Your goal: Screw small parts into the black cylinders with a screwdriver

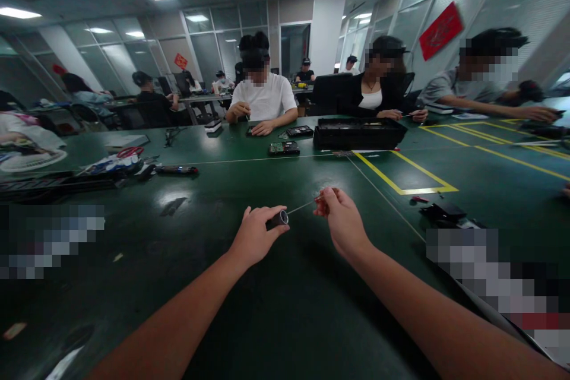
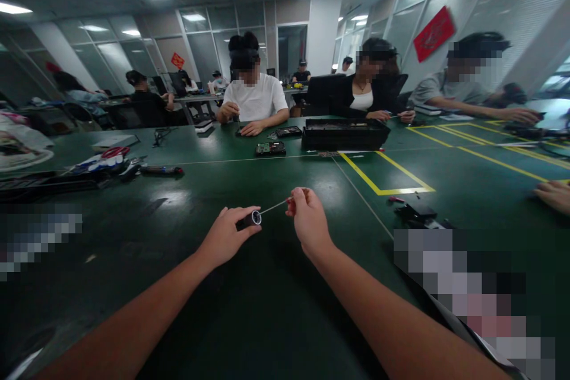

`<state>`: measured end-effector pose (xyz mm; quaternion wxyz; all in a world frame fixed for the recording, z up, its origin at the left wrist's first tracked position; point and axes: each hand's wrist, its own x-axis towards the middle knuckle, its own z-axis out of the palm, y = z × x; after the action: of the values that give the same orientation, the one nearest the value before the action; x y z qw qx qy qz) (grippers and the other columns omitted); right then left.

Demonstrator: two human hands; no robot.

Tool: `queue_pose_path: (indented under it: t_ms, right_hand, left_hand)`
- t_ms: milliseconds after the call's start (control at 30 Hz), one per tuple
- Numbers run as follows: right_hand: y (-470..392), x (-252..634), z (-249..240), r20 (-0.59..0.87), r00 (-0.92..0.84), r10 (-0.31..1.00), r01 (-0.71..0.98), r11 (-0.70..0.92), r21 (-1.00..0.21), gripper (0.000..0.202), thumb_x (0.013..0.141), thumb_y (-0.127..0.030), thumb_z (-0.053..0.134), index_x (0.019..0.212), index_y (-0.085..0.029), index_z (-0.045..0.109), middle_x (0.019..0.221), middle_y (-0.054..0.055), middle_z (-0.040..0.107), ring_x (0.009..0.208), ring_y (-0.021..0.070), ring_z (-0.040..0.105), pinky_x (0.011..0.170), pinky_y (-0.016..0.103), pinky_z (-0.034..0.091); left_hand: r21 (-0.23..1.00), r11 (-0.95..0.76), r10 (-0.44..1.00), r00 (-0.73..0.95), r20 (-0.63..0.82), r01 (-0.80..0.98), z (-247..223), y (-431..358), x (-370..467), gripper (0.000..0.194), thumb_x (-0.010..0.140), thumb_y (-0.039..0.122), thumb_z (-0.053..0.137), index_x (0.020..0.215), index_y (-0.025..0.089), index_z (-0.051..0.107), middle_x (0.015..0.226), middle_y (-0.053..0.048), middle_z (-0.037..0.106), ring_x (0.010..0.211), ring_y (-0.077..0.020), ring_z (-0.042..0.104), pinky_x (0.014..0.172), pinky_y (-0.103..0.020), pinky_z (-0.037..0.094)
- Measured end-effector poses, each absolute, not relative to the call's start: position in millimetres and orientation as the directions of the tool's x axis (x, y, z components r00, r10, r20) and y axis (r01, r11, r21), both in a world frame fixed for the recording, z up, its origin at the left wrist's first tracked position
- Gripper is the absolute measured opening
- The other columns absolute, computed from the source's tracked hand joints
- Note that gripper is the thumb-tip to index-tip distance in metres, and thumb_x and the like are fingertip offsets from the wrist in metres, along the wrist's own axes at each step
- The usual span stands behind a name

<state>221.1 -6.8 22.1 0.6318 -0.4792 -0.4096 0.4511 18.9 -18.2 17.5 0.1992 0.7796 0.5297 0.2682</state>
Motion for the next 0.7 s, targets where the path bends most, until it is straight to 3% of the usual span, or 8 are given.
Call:
queue_pose_path:
  t_ms: [300,500,700]
  right_hand:
    - [-13,219,25,0.198,0.216,0.956,-0.007,0.204,-0.979,0.024,0.093,-0.044,0.053,0.09,-0.021,0.06,0.076,0.001,0.063,0.067,0.0158,0.057,0.065,0.032,0.047]
    - [-16,220,32,0.195,0.143,0.97,0.027,0.193,-0.981,0.026,0.091,-0.044,0.058,0.085,-0.019,0.062,0.074,0.002,0.065,0.065,0.0163,0.061,0.066,0.033,0.048]
    - [-16,219,31,0.151,0.198,0.969,0.042,0.145,-0.988,0.03,0.089,-0.048,0.061,0.083,-0.018,0.062,0.072,0.003,0.068,0.064,0.0179,0.065,0.065,0.035,0.051]
  left_hand:
    - [0.617,-0.364,0.931,0.29,0.221,0.698,19,-21,21,0.039,0.089,0.032,0.068,0.127,0.034,0.063,0.112,0.001,0.07,0.108,-0.024,0.059,0.117,-0.061,0.017]
    - [0.607,-0.371,0.929,0.285,0.237,0.703,19,-21,20,0.039,0.088,0.033,0.069,0.127,0.033,0.063,0.11,0.001,0.07,0.105,-0.0244,0.06,0.116,-0.06,0.021]
    - [0.624,-0.369,0.929,0.282,0.238,0.689,19,-22,20,0.039,0.088,0.033,0.069,0.127,0.033,0.063,0.111,0.0,0.07,0.105,-0.0242,0.06,0.116,-0.06,0.02]
